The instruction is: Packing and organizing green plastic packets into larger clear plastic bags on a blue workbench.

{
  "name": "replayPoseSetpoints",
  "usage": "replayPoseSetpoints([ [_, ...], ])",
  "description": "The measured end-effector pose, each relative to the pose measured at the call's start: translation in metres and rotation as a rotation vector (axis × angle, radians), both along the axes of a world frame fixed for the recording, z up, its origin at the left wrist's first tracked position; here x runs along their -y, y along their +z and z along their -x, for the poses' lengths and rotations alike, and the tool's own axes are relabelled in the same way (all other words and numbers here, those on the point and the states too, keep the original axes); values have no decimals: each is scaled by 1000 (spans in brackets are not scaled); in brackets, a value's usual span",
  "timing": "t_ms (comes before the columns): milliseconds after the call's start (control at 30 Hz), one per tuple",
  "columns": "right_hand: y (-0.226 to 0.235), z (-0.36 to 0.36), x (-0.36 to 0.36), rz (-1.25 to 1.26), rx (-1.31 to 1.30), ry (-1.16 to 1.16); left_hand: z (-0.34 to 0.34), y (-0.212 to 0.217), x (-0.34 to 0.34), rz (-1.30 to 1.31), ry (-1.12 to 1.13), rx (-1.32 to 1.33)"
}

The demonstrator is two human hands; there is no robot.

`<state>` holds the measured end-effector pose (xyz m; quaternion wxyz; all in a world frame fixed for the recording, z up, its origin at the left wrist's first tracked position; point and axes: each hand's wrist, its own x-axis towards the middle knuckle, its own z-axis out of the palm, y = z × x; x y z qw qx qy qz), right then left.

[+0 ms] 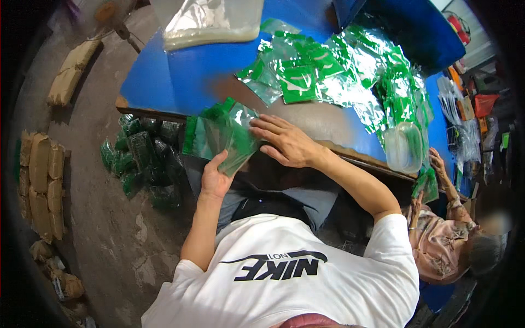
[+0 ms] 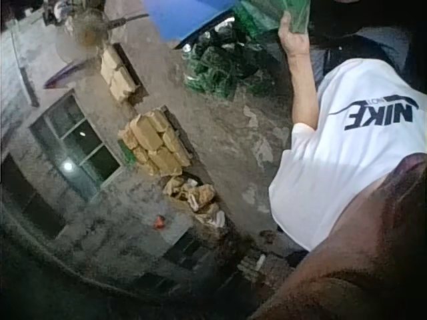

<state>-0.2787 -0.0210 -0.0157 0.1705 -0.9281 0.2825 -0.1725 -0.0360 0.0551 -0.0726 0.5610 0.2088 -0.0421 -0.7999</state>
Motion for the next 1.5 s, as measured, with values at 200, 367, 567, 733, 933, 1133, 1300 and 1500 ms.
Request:
replayPoseSetpoints([
  [200,16,21,32,365,-120,-625,-4,-24,8,-90,84,186],
  [367,-21,27,-3,141,146,-282,-20,-33,7,11,3,222],
  [567,2,-45,-30,-737,1340,-848,-15,-20,5,88,-144,-205],
  [733,16,-38,24,-784,362,-635,-15,-33,10,-60,103,-86],
  [933,-11,0,101,435,-265,-697,-35,-21,-3,123,114,230],
  [1133,-1,-14,7,-109,257,-13,-30,-25,0,107,7,124],
  [1300,7,7,41,315,97,-619,-16,-23,11,102,13,109],
  [1500,-8,25,6,-8,114,-144,-1,-17,8,31,-3,17],
])
